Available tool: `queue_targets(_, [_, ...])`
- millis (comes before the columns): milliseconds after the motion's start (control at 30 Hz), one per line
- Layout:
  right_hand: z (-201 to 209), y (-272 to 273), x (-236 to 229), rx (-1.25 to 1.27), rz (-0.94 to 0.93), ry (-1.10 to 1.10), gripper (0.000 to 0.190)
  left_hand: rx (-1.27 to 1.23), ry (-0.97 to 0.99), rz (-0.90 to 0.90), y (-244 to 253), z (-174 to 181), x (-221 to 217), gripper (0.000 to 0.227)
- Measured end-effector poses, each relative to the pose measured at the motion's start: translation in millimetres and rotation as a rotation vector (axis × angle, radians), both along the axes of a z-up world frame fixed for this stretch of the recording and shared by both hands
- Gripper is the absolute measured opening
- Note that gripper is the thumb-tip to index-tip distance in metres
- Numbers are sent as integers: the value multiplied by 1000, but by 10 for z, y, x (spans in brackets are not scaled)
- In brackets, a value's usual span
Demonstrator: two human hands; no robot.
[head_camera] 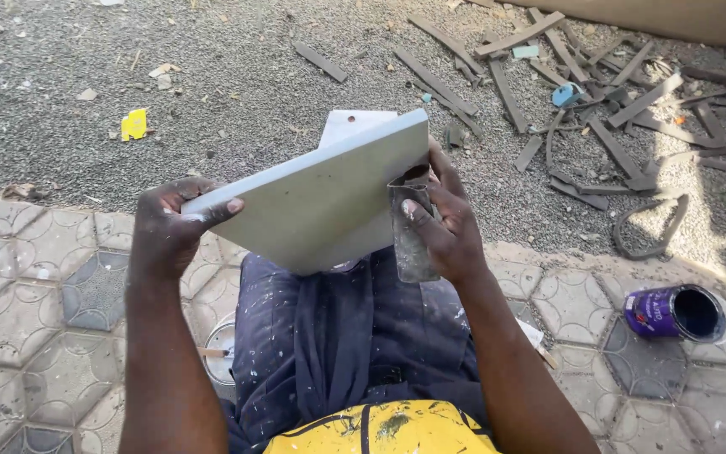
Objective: Sanding the edges and surfaces of white furniture panels using a sanding block to prepare them for finishing.
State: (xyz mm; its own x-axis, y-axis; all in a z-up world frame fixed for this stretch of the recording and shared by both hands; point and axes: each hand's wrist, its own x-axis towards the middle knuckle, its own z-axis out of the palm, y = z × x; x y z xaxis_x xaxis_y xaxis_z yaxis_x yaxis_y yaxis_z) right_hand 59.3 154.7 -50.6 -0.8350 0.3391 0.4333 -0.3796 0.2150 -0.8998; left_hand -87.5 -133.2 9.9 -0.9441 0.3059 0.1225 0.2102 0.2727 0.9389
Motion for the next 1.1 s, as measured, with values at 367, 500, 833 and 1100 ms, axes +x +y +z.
queue_targets(367, [-344,-70,26,148,-15,-49,21,-850,232,-236,1147,343,125,37])
queue_targets(500, [-659,139,155,54,17,-210,12,-841,332,-327,1611,305,98,48])
queue_targets(833, [-442,162,397,66,-730,-217,15,-974,166,-319,1543,456,304,48])
queue_targets(1100, [-227,-461,84,153,-461,-93,30,-870,182,-209,1353,298,415,39])
